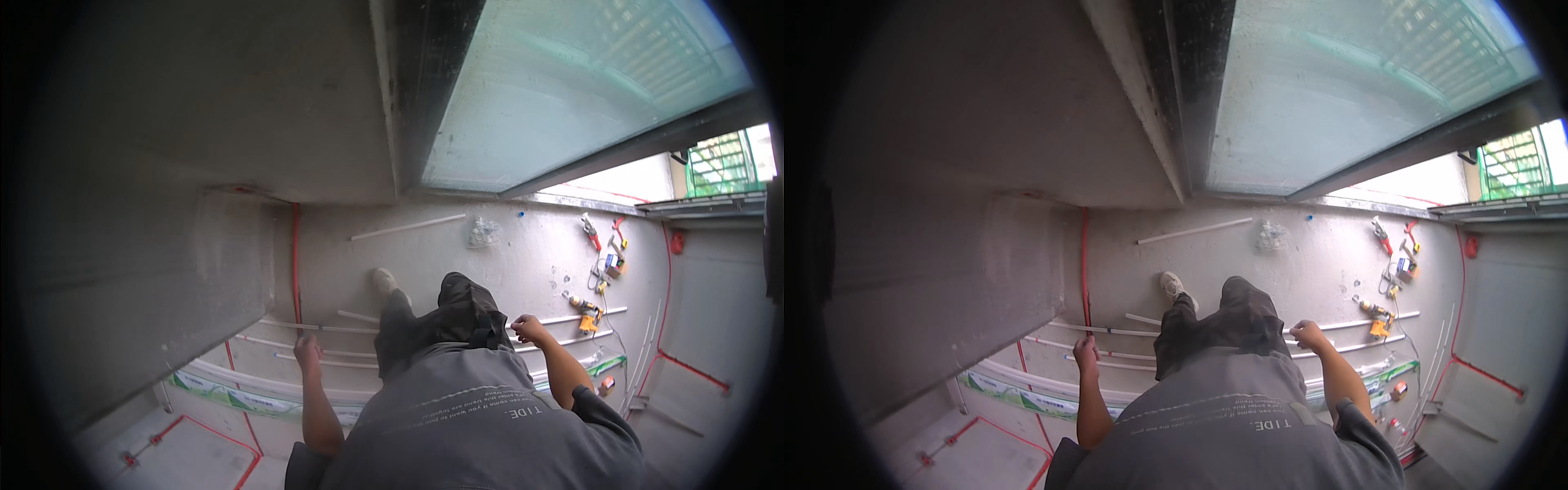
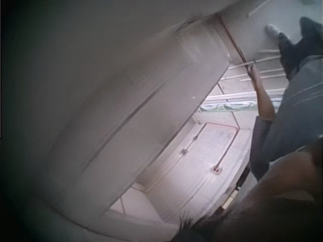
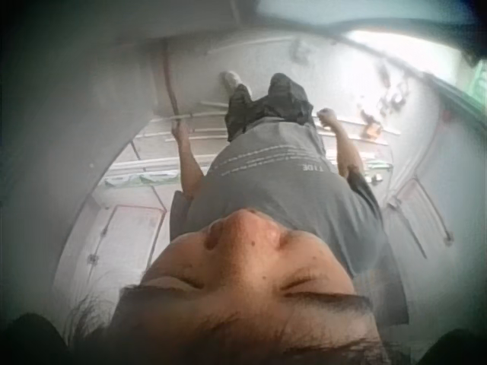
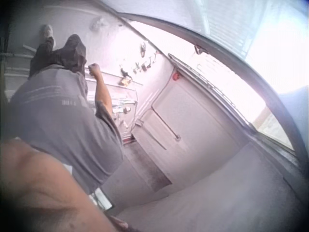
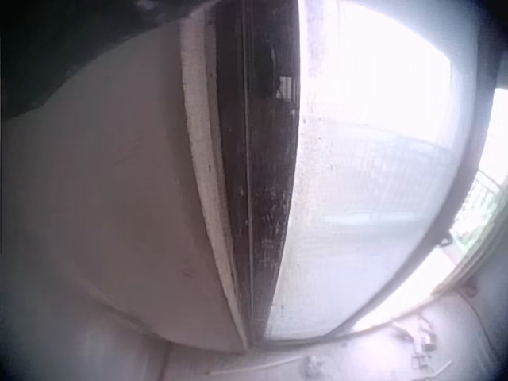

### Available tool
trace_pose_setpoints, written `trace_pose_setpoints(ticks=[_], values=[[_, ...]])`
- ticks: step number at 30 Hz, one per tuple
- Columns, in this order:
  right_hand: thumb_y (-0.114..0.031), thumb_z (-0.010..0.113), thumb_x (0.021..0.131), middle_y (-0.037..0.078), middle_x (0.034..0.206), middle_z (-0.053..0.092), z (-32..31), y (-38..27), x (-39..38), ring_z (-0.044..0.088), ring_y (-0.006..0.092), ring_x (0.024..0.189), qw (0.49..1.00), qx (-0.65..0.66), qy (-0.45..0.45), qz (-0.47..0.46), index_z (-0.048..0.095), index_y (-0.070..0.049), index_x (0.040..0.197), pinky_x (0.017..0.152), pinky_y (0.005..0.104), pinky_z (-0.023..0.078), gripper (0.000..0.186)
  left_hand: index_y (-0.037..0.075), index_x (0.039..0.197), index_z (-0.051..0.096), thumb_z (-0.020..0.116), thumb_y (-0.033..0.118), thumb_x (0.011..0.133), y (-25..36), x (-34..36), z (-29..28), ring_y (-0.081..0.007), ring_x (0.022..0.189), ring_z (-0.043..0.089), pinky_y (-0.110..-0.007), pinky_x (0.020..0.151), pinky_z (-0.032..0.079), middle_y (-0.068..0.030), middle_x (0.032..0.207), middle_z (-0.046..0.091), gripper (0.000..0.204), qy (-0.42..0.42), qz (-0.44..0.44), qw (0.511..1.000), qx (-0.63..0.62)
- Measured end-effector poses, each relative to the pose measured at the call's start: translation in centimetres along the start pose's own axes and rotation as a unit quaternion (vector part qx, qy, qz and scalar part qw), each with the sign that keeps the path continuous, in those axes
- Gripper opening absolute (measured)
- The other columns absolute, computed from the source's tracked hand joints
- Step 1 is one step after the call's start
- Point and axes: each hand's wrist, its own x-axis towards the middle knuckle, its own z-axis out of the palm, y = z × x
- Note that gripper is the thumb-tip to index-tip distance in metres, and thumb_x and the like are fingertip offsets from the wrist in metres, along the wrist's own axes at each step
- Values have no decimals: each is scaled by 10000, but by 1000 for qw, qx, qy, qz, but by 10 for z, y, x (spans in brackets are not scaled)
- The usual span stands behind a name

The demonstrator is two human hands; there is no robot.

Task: The person walks to a balcony, picks up a white pipe, and positions it against the wall near a window frame. They then return inside, pick up another white pipe, and place it vertically against the wall near the window.

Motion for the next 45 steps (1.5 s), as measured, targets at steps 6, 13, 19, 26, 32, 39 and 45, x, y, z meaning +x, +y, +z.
trace_pose_setpoints(ticks=[6,13,19,26,32,39,45], values=[[-218,681,907,89,790,665,77,-7,-35,632,147,626,992,110,22,-62,665,19,996,542,287,508,253,36,938,603,626,164,946,74,61,28,-107,462,471,-271,413,361,-17,630,520,130,-98,-19,994,52],[-206,680,907,80,780,654,99,8,-29,635,162,638,968,214,112,-65,653,17,951,577,325,520,229,46,934,616,661,194,935,76,46,98,-109,472,496,-271,417,386,-21,641,547,155,-236,-55,920,308],[-193,665,903,100,797,656,163,90,-33,631,168,650,922,360,139,37,651,35,985,577,320,524,243,45,907,639,673,170,905,50,119,206,-114,510,550,-270,443,443,-39,682,599,130,-299,2,859,415],[-181,661,921,69,760,633,289,169,10,601,145,596,861,433,91,250,635,6,955,550,289,503,192,42,1365,544,620,244,895,-119,369,363,-371,1302,540,-477,1070,449,-208,1396,569,517,-274,122,550,779],[-198,693,890,112,743,637,330,202,252,631,193,596,945,269,84,168,613,-3,949,563,348,505,218,27,1470,386,535,102,914,-201,512,493,-394,1303,518,-498,1026,492,-223,1446,480,580,-180,308,501,788],[-67,656,857,216,1250,558,295,169,585,588,425,1137,943,51,320,78,521,-75,1302,907,497,502,466,35,1257,476,603,73,859,-242,545,570,-420,1178,575,-493,978,505,-217,1267,556,420,-132,453,413,779],[-79,637,847,207,1206,569,260,171,653,593,423,1116,952,10,265,155,556,-83,1156,873,506,507,319,20,1066,534,648,59,803,-223,565,543,-400,1119,579,-505,918,491,-222,1128,573,289,-190,433,484,736]])
